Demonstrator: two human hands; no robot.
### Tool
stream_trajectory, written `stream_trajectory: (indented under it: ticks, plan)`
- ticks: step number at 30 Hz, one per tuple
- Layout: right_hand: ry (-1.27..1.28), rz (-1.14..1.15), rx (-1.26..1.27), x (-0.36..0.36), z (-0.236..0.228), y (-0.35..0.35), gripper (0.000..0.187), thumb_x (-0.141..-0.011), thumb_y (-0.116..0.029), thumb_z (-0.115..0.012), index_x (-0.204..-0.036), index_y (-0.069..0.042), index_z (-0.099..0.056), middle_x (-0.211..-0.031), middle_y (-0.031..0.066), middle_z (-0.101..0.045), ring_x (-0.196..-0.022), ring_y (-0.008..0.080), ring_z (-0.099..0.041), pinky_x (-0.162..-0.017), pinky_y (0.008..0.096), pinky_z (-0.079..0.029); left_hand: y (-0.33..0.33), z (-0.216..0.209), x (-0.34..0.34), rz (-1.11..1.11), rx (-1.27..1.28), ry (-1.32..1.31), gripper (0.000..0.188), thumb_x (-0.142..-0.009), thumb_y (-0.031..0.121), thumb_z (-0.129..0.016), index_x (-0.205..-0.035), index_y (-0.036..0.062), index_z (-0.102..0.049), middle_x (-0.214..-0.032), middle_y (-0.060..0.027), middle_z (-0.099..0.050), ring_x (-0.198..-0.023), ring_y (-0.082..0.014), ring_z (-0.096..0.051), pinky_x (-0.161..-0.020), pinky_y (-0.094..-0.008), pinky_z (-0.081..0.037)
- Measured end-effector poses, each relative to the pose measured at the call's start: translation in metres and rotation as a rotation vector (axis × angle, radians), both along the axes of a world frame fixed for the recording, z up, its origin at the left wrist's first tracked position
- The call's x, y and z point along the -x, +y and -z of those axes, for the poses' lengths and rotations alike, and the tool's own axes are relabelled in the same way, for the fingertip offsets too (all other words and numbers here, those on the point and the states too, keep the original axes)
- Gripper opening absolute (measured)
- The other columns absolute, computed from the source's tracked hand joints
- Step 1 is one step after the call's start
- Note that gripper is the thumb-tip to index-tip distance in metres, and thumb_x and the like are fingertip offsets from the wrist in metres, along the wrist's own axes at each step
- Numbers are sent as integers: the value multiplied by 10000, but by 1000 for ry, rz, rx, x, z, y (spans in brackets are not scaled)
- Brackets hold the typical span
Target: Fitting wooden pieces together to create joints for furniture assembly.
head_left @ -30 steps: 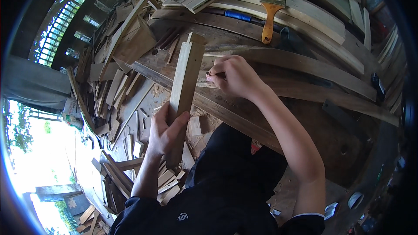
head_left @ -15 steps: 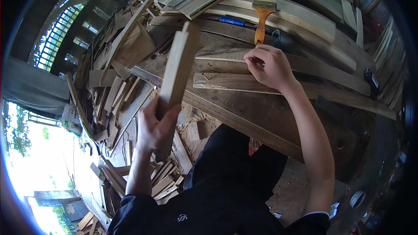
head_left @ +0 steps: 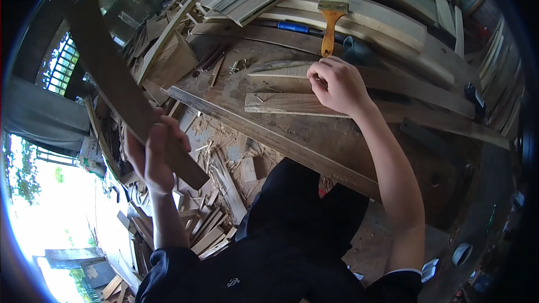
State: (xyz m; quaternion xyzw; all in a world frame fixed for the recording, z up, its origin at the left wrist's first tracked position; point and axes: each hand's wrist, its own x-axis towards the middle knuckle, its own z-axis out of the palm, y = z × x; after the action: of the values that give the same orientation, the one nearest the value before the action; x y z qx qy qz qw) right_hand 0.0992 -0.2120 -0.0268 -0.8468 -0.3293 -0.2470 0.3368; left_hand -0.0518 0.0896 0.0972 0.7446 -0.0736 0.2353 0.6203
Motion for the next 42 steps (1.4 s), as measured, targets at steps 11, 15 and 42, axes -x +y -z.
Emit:
stream_trajectory:
  ticks: [11, 15, 42]
  plan:
    - [109, -170, 205, -1, -16, 49, 153, -857, -84, -655, -928, -154, -772, -872, 42, -704, -794, 216, -676, -693, 347, -555, -6, 70, 26, 133, -230, 372, 468, -796, 284, -720, -1109, -42, -598, -846, -39, -611, -753, -114, -529, -665, -264, -409]
    - [243, -271, 356, -17, -31, 54, 239, -822, -40, -662, -974, -176, -787, -865, 33, -702, -826, 237, -675, -718, 360, -536, -9, 89, 32, 158, -173, 444, 419, -798, 225, -720, -1102, -37, -601, -807, -41, -612, -736, -123, -541, -662, -284, -435]
    - [574, -380, -347, 7, -11, 33, 74, -890, -85, -735, -932, -31, -709, -782, 43, -729, -704, 83, -695, -589, 214, -515, -5, 104, 21, 195, -14, 554, 479, -811, 267, -759, -1141, -37, -591, -885, -47, -649, -788, -122, -583, -704, -281, -461]
